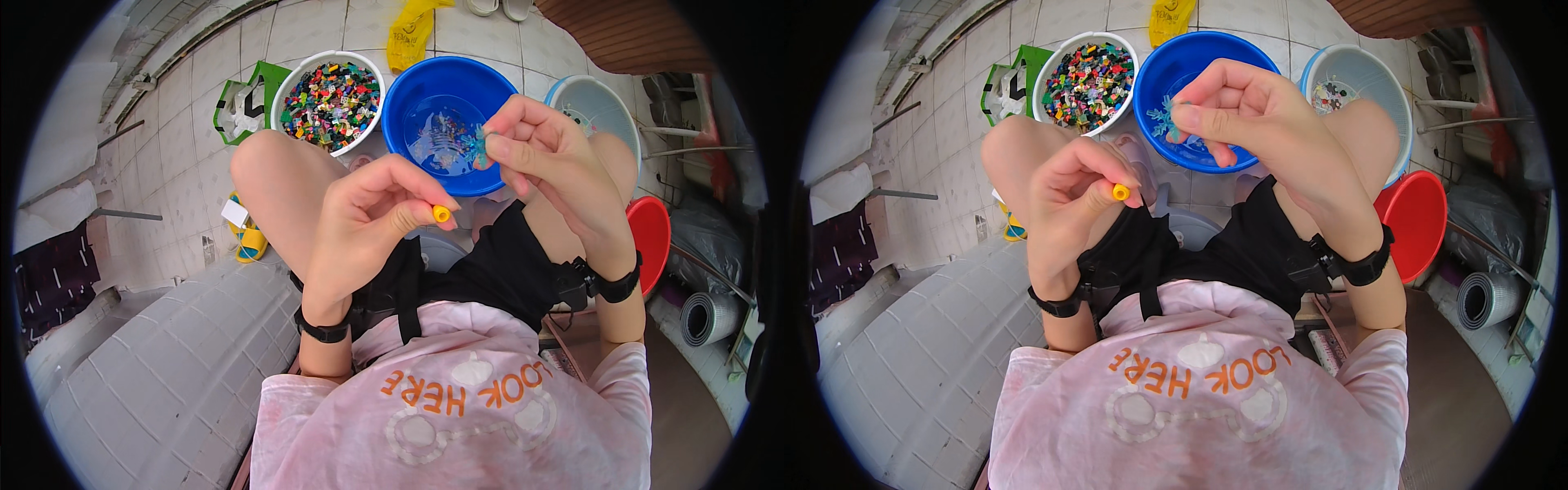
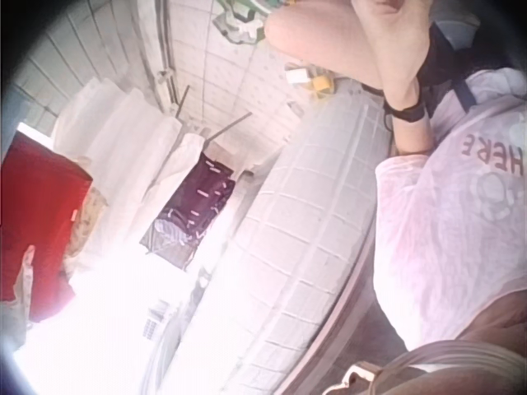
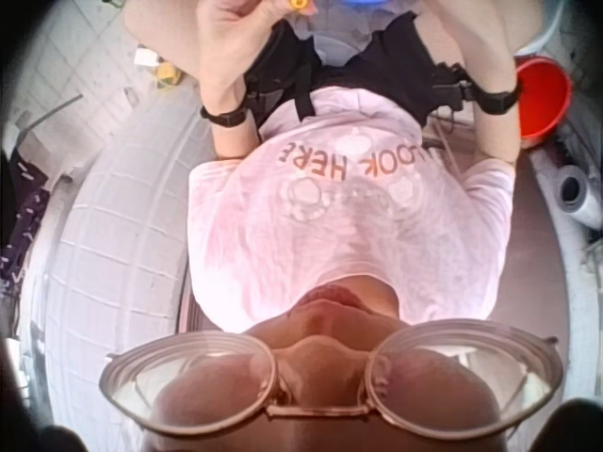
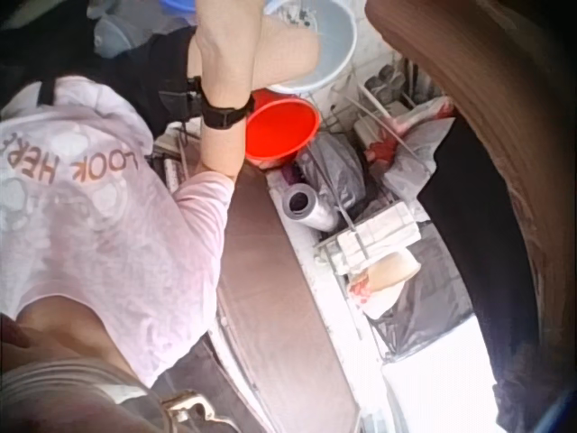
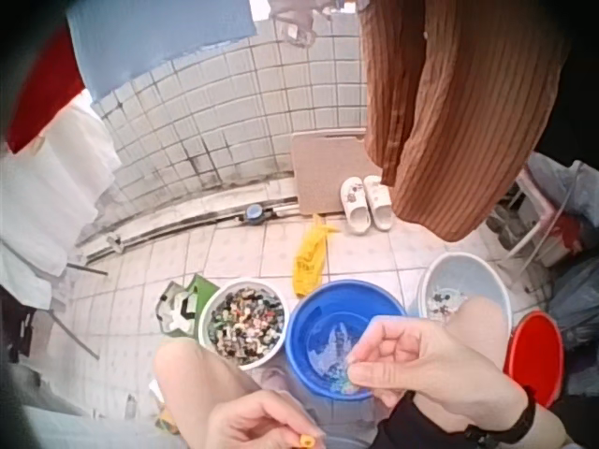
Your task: The person sits cross-legged on the floor and assembles small plastic bricks. They wipe a yellow piece with a tissue, then connect it to an orange piece. They reach into a blue basin of water to retrieve additional pieces, rinse them, and attach them to the growing assembly.
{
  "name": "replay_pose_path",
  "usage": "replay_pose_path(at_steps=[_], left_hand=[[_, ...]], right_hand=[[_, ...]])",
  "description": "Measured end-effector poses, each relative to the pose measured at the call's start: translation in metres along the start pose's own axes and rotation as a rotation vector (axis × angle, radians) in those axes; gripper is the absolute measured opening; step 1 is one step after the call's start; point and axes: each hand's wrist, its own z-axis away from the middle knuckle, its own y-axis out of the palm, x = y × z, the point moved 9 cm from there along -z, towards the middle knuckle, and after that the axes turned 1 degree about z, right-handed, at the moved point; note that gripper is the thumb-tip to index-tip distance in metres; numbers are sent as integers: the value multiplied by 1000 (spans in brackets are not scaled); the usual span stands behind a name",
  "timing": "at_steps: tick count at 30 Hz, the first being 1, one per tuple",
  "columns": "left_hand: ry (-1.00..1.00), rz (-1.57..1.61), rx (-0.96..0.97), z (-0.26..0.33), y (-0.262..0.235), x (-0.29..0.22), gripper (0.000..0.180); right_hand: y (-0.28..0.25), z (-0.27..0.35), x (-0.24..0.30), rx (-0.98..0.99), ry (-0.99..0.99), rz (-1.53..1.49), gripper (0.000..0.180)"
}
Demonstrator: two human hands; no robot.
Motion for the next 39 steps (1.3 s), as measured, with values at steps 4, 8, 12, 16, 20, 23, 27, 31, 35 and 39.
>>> replay_pose_path(at_steps=[4, 8, 12, 16, 20, 23, 27, 31, 35, 39], left_hand=[[-76, -118, -207, 23, -39, 3, 8], [-136, -143, -360, 51, -76, 13, 9], [-163, -122, -482, 75, -103, 26, 10], [-183, -134, -534, 82, -122, 35, 11], [-220, -149, -535, 81, -135, 38, 11], [-232, -130, -536, 79, -141, 40, 12], [-256, -141, -521, 76, -145, 50, 11], [-300, -159, -494, 68, -142, 70, 12], [-362, -147, -495, 57, -135, 98, 13], [-403, -185, -473, 38, -127, 123, 14]], right_hand=[[0, -53, -48, -77, 54, 107, 17], [2, -110, -121, -122, 218, 119, 17], [14, -149, -176, -119, 355, -127, 17], [30, -181, -193, -89, 365, -263, 20], [40, -204, -197, -71, 311, -90, 35], [23, -205, -207, -159, 361, 113, 39], [-31, -187, -224, -306, 412, 76, 39], [-115, -162, -243, -529, 398, 60, 29], [-182, -133, -295, -704, 570, -91, 27], [-210, -122, -347, -673, 763, 42, 24]])
